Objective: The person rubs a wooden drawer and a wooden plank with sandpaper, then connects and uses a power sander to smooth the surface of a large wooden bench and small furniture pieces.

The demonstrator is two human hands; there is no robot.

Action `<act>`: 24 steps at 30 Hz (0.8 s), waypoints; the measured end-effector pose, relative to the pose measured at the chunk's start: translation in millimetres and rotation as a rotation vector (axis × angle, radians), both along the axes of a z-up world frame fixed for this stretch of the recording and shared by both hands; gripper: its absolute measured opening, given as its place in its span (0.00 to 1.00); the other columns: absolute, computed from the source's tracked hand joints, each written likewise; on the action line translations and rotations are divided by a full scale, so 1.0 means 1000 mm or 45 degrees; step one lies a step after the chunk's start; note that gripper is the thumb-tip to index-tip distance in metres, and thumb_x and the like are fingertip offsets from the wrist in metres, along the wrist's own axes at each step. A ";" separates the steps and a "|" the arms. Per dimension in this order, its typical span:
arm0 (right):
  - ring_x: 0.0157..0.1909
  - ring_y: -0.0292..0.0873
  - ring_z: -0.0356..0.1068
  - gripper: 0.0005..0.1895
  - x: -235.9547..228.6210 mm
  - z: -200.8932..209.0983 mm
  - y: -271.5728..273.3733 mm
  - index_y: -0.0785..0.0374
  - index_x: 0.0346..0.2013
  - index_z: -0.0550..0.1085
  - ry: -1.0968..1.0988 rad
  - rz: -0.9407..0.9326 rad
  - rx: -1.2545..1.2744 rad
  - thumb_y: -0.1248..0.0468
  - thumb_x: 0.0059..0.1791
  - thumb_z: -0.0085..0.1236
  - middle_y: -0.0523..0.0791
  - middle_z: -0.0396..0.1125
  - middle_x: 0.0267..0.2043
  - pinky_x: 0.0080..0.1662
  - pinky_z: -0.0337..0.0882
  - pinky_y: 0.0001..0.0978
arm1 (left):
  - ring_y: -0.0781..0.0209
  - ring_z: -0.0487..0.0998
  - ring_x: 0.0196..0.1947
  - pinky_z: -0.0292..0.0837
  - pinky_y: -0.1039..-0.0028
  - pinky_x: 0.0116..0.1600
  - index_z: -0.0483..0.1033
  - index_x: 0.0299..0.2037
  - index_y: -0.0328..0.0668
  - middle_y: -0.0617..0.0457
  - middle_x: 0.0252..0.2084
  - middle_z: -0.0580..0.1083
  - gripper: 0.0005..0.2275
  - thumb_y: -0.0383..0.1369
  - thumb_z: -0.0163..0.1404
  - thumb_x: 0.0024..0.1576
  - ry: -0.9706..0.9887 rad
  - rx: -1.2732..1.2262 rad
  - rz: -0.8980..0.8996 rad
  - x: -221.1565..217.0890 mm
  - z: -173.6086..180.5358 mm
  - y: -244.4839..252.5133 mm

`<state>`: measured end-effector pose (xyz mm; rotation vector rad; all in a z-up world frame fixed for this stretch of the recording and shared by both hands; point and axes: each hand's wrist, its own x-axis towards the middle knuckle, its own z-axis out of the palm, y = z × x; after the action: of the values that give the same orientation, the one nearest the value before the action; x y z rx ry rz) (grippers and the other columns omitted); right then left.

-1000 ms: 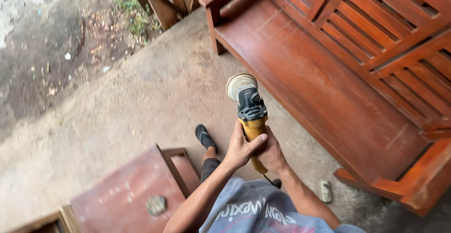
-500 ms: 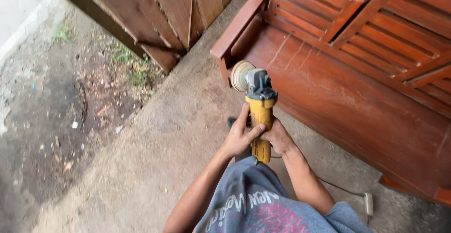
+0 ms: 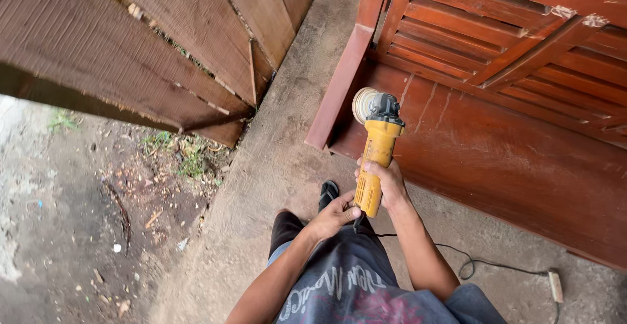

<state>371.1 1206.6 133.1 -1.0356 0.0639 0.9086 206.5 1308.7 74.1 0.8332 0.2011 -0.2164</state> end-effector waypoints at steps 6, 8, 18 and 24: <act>0.34 0.44 0.74 0.20 0.033 -0.052 0.048 0.70 0.46 0.71 0.013 -0.148 -0.235 0.63 0.43 0.63 0.48 0.70 0.37 0.37 0.77 0.37 | 0.65 0.73 0.59 0.66 0.71 0.68 0.65 0.68 0.32 0.52 0.59 0.73 0.24 0.32 0.59 0.64 -0.019 -0.124 -0.113 0.041 -0.052 0.042; 0.31 0.44 0.72 0.20 0.051 -0.069 0.069 0.68 0.45 0.70 0.059 -0.221 -0.330 0.63 0.42 0.63 0.48 0.69 0.35 0.34 0.75 0.38 | 0.64 0.75 0.59 0.67 0.69 0.68 0.64 0.68 0.38 0.54 0.59 0.73 0.25 0.32 0.58 0.62 0.025 -0.337 -0.121 0.060 -0.061 0.064; 0.37 0.39 0.73 0.22 0.145 -0.103 0.173 0.65 0.52 0.68 0.071 -0.278 -0.588 0.69 0.44 0.61 0.44 0.70 0.40 0.40 0.77 0.33 | 0.61 0.70 0.65 0.63 0.66 0.70 0.64 0.67 0.36 0.51 0.63 0.72 0.22 0.25 0.54 0.63 0.035 -0.255 -0.392 0.160 -0.127 0.182; 0.39 0.40 0.74 0.26 0.209 -0.119 0.209 0.66 0.54 0.66 -0.029 -0.136 -0.858 0.72 0.43 0.62 0.46 0.70 0.41 0.43 0.78 0.34 | 0.55 0.61 0.75 0.58 0.65 0.75 0.51 0.77 0.40 0.45 0.74 0.62 0.31 0.29 0.49 0.63 0.240 0.067 -0.235 0.276 -0.154 0.269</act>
<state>579.7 1416.0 13.9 -1.6480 0.4249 0.7899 482.5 1577.5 -79.9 0.8844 0.3081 -0.4656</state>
